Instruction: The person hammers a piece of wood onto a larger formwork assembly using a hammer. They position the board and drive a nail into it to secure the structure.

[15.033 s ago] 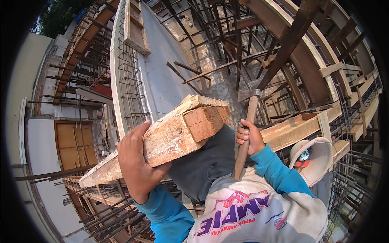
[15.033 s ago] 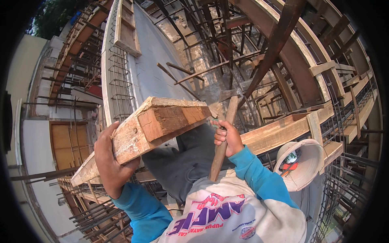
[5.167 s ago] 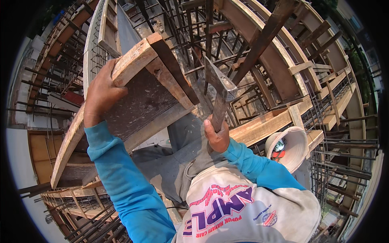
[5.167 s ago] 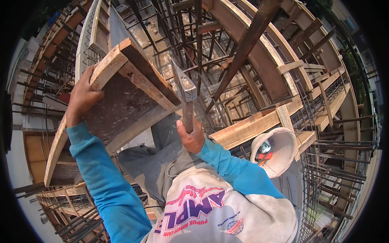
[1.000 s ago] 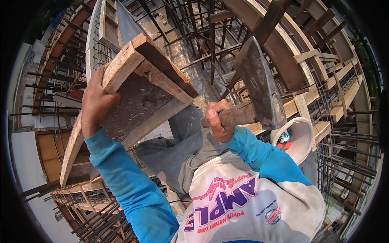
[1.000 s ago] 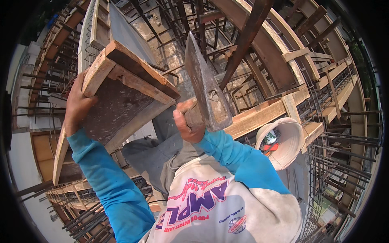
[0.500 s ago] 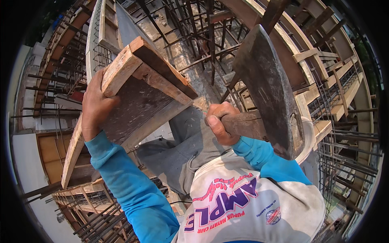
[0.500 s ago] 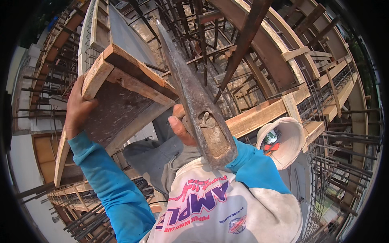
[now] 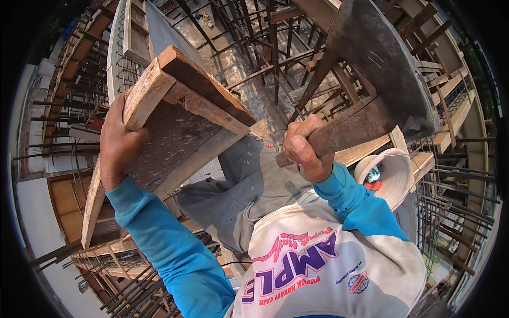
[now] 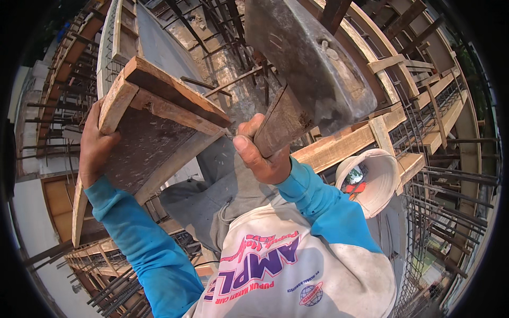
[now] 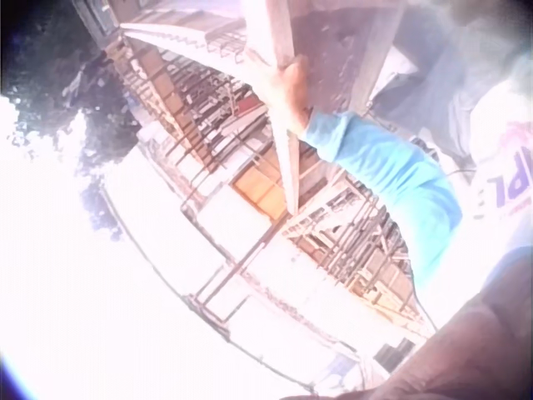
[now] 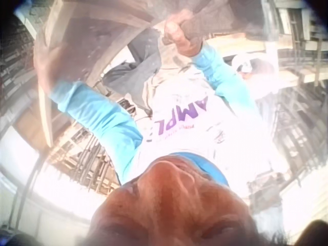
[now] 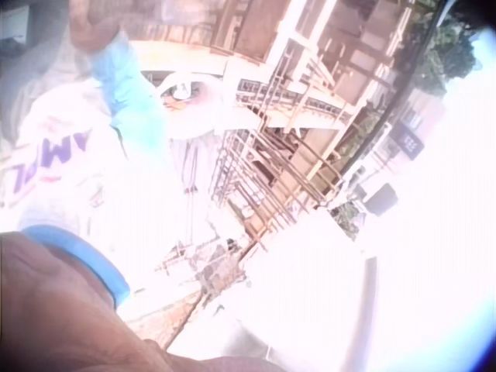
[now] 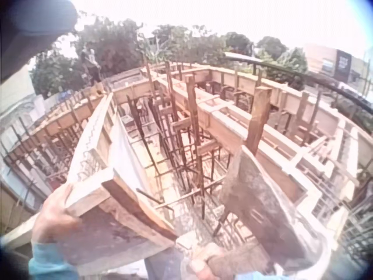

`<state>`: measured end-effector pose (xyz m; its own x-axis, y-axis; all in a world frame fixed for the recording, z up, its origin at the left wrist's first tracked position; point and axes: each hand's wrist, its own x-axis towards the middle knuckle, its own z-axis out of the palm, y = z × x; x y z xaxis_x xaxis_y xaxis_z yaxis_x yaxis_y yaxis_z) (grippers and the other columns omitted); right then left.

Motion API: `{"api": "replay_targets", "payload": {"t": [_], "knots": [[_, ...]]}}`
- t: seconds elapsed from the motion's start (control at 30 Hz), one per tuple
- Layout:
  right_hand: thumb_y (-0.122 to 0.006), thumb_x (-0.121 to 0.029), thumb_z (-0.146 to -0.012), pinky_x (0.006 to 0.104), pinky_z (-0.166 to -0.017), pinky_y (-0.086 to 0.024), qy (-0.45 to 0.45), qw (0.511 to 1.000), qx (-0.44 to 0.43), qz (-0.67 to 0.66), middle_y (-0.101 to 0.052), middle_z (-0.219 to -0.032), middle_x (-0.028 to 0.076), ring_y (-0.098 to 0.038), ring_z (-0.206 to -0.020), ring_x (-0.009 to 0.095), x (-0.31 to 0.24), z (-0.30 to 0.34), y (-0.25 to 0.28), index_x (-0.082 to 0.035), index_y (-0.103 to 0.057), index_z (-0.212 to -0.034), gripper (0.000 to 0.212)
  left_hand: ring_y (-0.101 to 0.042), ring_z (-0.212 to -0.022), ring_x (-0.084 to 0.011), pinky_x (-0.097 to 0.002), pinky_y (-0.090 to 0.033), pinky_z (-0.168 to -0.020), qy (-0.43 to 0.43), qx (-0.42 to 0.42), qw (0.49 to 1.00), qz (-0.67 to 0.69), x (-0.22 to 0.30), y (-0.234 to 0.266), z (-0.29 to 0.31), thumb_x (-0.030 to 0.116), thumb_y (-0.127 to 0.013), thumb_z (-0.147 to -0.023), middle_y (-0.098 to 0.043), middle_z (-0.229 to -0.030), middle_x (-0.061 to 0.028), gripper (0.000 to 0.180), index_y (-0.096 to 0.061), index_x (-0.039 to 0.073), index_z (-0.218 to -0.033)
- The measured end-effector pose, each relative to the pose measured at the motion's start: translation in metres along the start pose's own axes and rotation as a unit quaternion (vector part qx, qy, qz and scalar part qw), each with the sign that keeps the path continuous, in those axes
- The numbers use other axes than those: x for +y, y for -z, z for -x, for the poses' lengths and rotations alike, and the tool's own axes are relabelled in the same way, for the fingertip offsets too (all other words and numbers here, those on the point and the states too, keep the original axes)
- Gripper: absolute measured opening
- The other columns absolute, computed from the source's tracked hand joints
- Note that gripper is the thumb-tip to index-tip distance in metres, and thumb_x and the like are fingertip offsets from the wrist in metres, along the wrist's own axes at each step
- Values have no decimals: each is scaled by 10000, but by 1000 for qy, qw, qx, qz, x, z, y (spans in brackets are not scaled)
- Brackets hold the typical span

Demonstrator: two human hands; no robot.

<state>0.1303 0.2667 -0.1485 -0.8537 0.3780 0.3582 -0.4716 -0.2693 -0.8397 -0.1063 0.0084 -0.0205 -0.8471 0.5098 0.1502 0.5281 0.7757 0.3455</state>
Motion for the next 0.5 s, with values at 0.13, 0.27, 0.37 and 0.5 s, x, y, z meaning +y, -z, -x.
{"api": "replay_targets", "payload": {"t": [0.13,0.27,0.37,0.5], "knots": [[-634,-200,-965,312,-602,-412,-230,969,59,75,-543,-701,40,-509,-646,112,86,49,-8,-45,-561,-897,184,-604,-1166,-365,-399,-455,-1010,-2,-24,999,-24,4,0,-10,69,-660,-609,-627,-1250,-185,766,-532,71,-1363],[-681,-236,-923,340,-641,-450,-406,906,17,113,-556,-734,31,-524,-676,137,80,49,-6,-15,-599,-958,239,-611,-1169,-317,-374,-448,-1017,16,-48,999,14,-3,6,-13,76,-662,-607,-626,-1254,-177,800,-513,53,-1392],[-683,-225,-922,359,-636,-448,-353,921,-8,166,-536,-714,25,-525,-685,153,24,11,-11,-20,-593,-936,224,-604,-1178,-297,-361,-441,-1022,-9,-28,1000,-11,-19,3,-10,73,-662,-603,-621,-1260,-177,816,-501,40,-1402],[-675,-190,-925,382,-626,-445,-83,984,-22,159,-502,-684,31,-530,-676,187,7,1,-9,-35,-564,-913,190,-595,-1191,-317,-367,-436,-1038,30,-54,998,5,-2,5,-6,73,-668,-599,-606,-1288,-182,818,-500,40,-1399]]}}
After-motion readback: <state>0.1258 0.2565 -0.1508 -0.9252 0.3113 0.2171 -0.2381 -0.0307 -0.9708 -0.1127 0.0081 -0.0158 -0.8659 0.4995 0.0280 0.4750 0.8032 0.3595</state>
